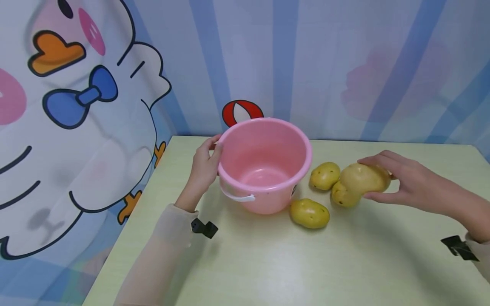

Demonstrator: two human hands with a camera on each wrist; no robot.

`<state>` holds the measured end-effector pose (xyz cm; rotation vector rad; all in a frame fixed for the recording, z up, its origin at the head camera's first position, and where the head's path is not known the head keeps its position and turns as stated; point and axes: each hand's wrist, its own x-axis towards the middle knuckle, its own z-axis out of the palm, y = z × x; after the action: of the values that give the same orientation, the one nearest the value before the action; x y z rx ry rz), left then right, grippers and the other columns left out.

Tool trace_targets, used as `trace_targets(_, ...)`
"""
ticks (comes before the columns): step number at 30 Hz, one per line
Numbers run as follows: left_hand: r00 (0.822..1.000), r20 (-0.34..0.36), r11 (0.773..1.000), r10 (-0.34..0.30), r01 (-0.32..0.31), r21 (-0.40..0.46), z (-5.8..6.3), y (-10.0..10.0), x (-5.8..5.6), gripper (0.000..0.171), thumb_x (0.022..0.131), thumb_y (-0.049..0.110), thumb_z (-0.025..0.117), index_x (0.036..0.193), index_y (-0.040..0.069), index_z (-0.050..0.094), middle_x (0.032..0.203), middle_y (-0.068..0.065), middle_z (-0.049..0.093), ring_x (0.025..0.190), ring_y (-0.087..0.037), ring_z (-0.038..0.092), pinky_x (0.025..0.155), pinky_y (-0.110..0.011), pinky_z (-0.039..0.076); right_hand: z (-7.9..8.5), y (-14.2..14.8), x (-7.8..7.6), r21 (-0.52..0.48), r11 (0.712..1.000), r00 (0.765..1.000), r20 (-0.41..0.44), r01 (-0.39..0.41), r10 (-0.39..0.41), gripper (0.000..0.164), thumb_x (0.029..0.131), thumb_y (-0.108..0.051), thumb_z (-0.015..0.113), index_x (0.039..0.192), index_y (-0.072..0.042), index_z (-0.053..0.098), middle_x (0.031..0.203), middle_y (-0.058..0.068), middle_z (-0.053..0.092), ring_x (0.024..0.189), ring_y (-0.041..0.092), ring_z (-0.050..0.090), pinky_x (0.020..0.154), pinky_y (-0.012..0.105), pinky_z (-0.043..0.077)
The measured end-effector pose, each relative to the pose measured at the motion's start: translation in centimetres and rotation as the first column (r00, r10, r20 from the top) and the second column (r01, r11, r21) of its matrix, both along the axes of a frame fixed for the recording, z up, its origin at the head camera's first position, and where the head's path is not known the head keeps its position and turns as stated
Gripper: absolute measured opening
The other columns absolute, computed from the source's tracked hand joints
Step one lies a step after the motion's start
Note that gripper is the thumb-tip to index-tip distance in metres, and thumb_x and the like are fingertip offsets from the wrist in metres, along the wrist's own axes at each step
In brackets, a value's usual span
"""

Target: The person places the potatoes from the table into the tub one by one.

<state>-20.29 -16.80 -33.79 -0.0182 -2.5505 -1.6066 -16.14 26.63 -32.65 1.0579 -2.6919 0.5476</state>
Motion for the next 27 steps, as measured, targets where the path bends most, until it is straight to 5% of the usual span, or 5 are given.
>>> trace_targets(11,0.999,-0.034,1.0,-0.022,0.022,0.0,-0.2,-0.2,0.0,0.045,0.108,0.026,0.044,0.148,0.006,0.046,0.123,-0.015,0.054,0.09,-0.029,0.063,0.066,-0.03,0.059,3.1,-1.0,-0.7,-0.015,0.997,0.997,0.046,0.069,-0.068,0.068,0.071,-0.016,0.091,0.131,-0.01,0.059,0.107,0.001,0.059,0.086,0.016,0.054,0.053,0.025,0.048)
trace_targets(27,1.0,-0.026,1.0,-0.005,0.006,0.011,-0.2,0.1,0.0,0.045,0.108,0.027,0.044,0.147,0.006,0.046,0.123,-0.015,0.054,0.092,-0.028,0.062,0.066,-0.031,0.06,6.8,-4.2,-2.1,-0.075,0.996,0.999,0.025,-0.042,0.044,0.068,0.076,-0.02,0.088,0.136,-0.017,0.058,0.12,-0.002,0.058,0.098,0.015,0.057,0.071,0.037,0.056)
